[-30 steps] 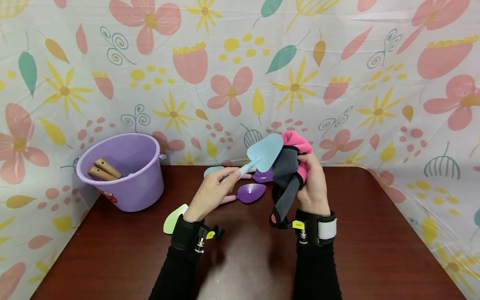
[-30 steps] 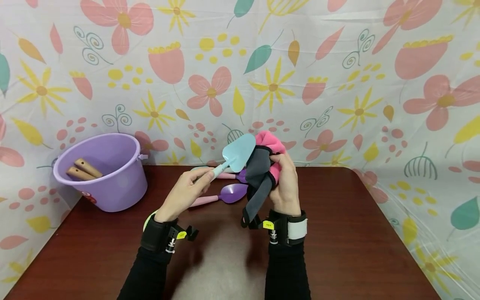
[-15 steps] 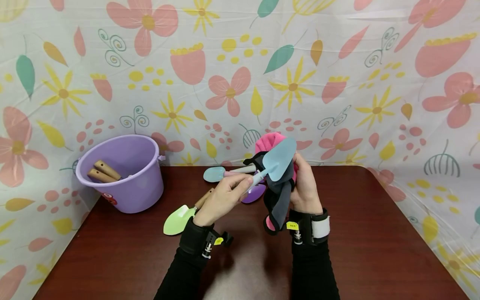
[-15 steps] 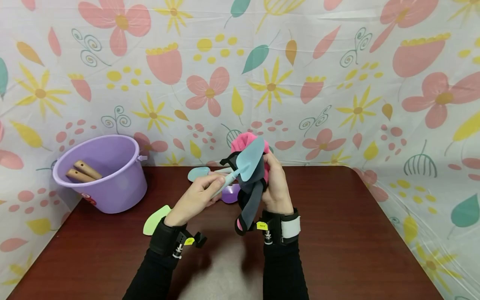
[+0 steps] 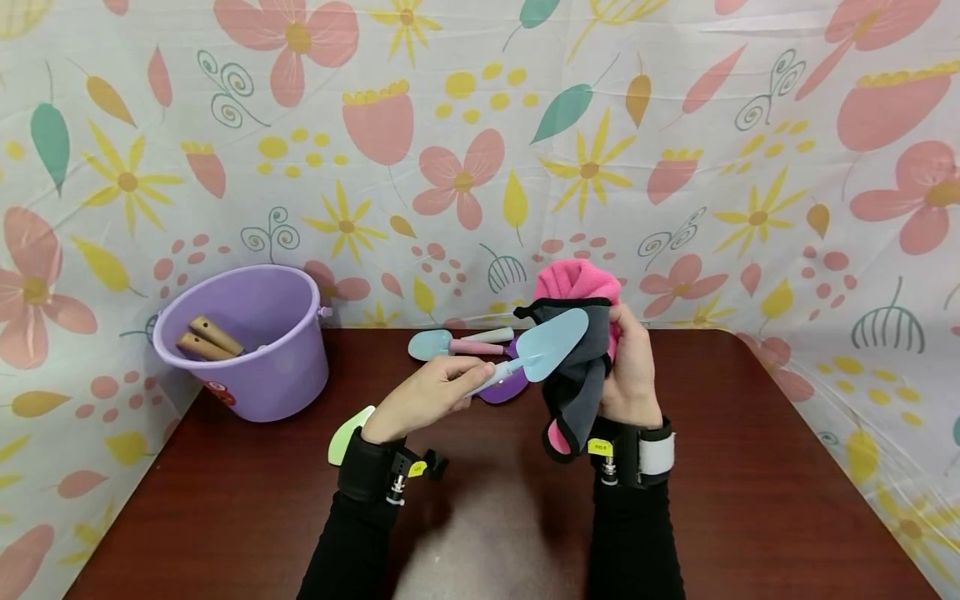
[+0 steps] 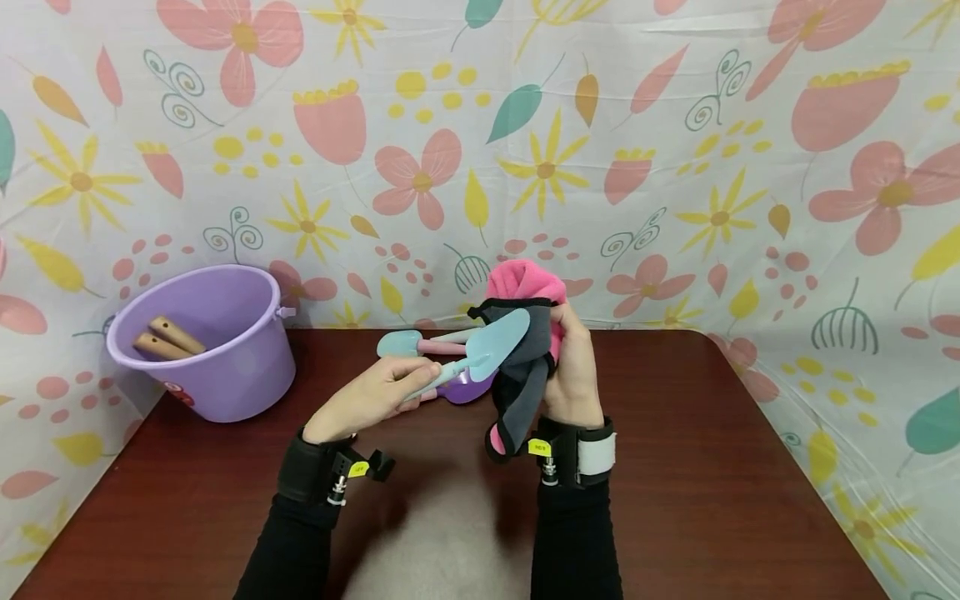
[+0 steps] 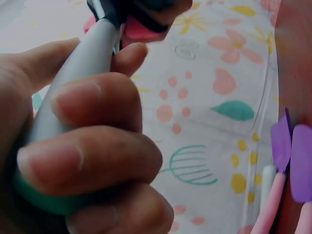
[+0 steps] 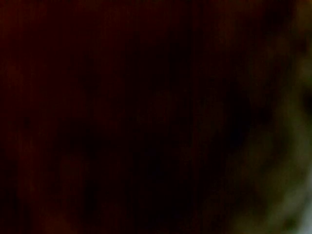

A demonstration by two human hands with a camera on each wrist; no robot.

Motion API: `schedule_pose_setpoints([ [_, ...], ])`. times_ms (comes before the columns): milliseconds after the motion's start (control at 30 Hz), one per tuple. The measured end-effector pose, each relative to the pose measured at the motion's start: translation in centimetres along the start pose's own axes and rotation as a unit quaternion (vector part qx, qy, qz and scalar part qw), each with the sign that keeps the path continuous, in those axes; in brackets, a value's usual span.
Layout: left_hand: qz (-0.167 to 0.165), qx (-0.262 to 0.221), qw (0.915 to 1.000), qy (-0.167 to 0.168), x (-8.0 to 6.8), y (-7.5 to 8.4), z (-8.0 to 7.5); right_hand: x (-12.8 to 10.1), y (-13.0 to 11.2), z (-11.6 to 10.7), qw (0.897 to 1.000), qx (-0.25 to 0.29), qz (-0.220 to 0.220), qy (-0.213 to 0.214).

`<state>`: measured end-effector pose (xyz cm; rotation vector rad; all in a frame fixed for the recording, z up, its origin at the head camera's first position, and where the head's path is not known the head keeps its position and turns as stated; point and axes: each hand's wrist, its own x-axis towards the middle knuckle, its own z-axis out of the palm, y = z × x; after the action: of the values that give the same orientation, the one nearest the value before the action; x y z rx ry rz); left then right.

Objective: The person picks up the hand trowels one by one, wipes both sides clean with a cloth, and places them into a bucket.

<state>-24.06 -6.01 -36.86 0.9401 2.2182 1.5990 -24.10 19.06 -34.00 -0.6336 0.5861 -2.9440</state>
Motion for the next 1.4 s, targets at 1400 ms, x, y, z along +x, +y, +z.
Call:
schedule_pose_setpoints([
  [1400,0.067,0.078,0.9869,0.125,1.4,0.3,2.9,-0.5,-0.2,0.1,0.996,0.041,0.085,-0.009],
])
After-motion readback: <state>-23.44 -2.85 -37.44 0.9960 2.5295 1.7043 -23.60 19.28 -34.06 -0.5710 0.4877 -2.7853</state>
